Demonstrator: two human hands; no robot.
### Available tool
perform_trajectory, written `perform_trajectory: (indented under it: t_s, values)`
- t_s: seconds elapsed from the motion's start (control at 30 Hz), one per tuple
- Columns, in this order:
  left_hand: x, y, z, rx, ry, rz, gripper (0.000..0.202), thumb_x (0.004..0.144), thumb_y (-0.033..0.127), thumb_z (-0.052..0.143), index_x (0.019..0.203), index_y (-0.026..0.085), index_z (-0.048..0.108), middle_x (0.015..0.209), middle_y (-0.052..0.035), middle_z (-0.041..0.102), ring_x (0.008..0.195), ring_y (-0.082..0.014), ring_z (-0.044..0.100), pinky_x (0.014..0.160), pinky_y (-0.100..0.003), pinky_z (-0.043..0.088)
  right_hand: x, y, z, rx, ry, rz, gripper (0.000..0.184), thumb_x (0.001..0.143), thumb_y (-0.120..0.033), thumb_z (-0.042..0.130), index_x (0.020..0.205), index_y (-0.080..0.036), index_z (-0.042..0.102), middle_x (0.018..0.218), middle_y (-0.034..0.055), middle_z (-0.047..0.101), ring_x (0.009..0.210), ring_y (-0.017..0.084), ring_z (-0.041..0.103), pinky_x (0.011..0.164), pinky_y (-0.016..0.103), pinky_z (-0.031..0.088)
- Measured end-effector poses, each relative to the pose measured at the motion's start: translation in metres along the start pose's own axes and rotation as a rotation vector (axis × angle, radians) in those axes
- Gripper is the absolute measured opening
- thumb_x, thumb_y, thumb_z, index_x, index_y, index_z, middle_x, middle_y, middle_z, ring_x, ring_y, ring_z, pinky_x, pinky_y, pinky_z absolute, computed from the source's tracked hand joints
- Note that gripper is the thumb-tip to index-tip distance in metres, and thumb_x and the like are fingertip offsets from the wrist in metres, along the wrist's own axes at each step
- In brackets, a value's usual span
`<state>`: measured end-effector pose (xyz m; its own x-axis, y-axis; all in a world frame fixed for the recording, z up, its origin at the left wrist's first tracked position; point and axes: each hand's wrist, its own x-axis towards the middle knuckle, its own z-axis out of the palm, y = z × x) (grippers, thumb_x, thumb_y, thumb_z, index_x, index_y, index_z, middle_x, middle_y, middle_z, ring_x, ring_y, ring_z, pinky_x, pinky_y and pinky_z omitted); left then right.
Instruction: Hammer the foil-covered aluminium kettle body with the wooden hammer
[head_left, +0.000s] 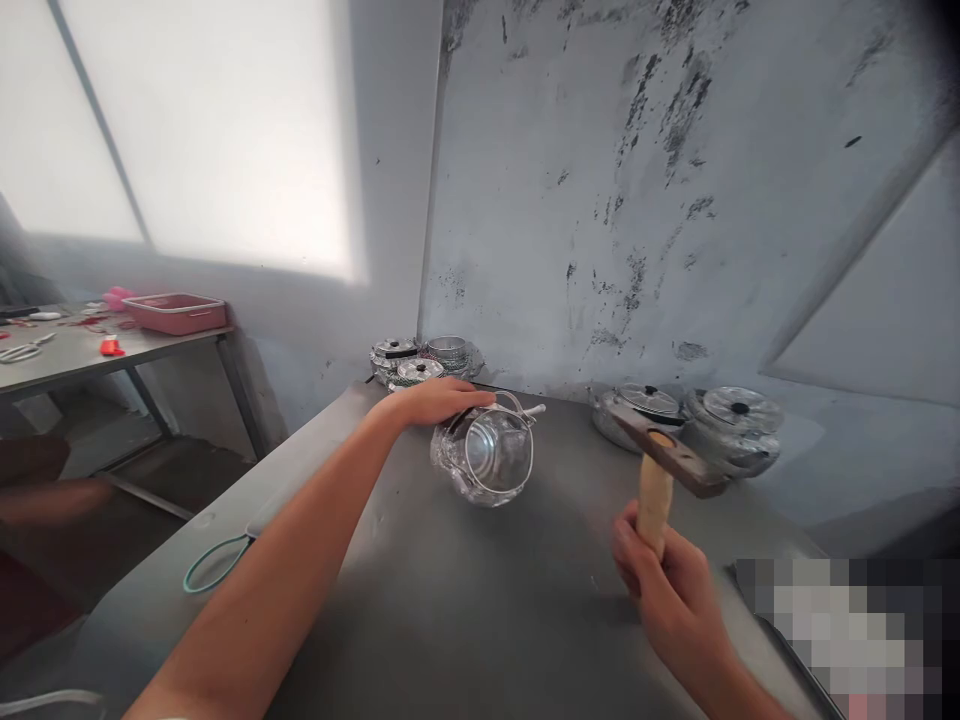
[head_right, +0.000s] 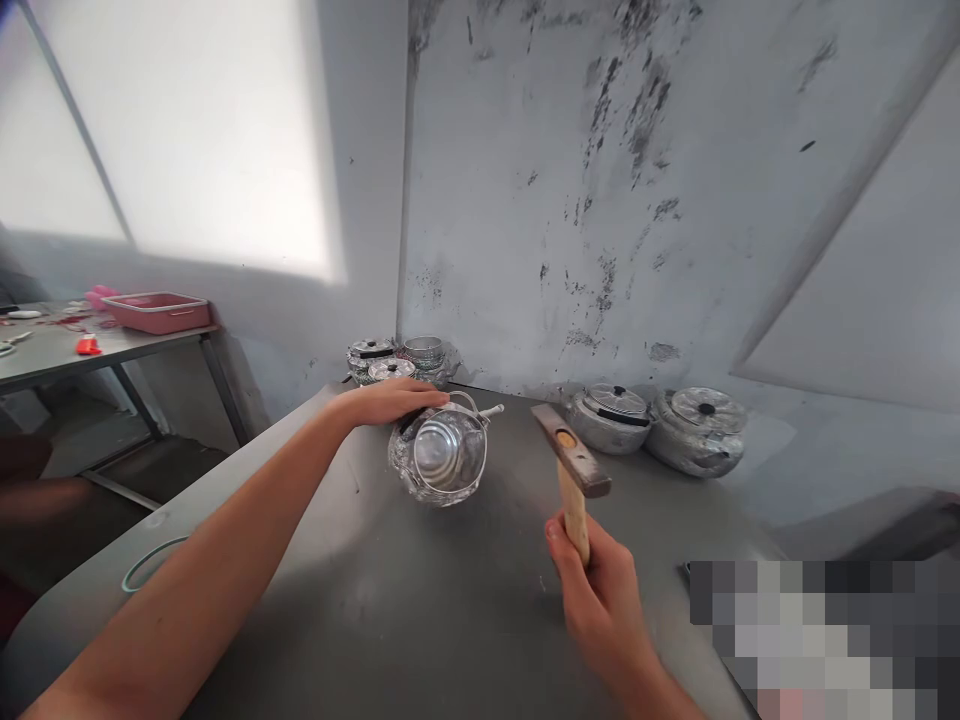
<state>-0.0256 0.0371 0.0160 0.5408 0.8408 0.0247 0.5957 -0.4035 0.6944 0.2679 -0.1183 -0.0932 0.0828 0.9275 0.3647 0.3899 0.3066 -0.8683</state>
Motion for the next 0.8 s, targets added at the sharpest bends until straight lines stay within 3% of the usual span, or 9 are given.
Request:
perform_trajectory:
  t_s: [0.13,0.23,0.37,0.57,0.8]
  values:
    - [-0.004,0.006,0.0,0.232,0.126,0.061,0.08,0.072,0.083,0.06,0.127,0.026,0.065,0.116,-0.0081,0.069,0.104,-0.0323,0.063,0.079,-0.034,0.044,0.007,-0.014,0.002,-0.177,-0.192,0.007,0.045,0.098,-0.049,0.045,0.067,-0.025,0.024,0.066,-0.0059,0.019,0.058,0.011,0.02,0.051,0.026,0.02]
    - [-0.005,0.006,0.001,0.271,0.126,0.087,0.085,0.068,0.083,0.065,0.131,0.026,0.061,0.116,-0.0084,0.069,0.102,-0.0323,0.064,0.077,-0.034,0.045,0.011,-0.018,0.004,-0.362,-0.295,0.047,0.043,0.099,-0.05,0.041,0.068,-0.024,0.026,0.066,-0.0054,0.022,0.06,0.012,0.022,0.053,0.027,0.02]
    - [-0.003,0.004,0.001,0.271,0.072,0.094,0.089,0.068,0.082,0.065,0.139,0.028,0.055,0.133,-0.0086,0.062,0.112,-0.033,0.061,0.085,-0.035,0.047,0.012,-0.011,0.006,-0.578,-0.374,0.118,0.041,0.099,-0.048,0.036,0.068,-0.024,0.027,0.064,-0.0051,0.03,0.06,0.013,0.027,0.056,0.028,0.021]
    - [-0.002,0.008,0.006,0.251,-0.004,0.166,0.094,0.066,0.077,0.071,0.144,0.029,0.049,0.152,-0.0059,0.047,0.135,-0.0336,0.047,0.104,-0.037,0.043,0.012,-0.003,0.009,-0.632,-0.438,0.172,0.042,0.099,-0.052,0.037,0.069,-0.024,0.034,0.063,-0.0042,0.043,0.058,0.014,0.035,0.057,0.028,0.024]
    - [-0.002,0.02,0.019,0.341,-0.009,0.207,0.097,0.062,0.07,0.076,0.144,0.027,0.049,0.146,-0.0092,0.051,0.131,-0.035,0.05,0.102,-0.039,0.045,0.009,-0.004,0.01,-0.607,-0.535,0.175,0.041,0.102,-0.055,0.033,0.075,-0.025,0.043,0.076,0.0003,0.06,0.069,0.018,0.053,0.065,0.03,0.033]
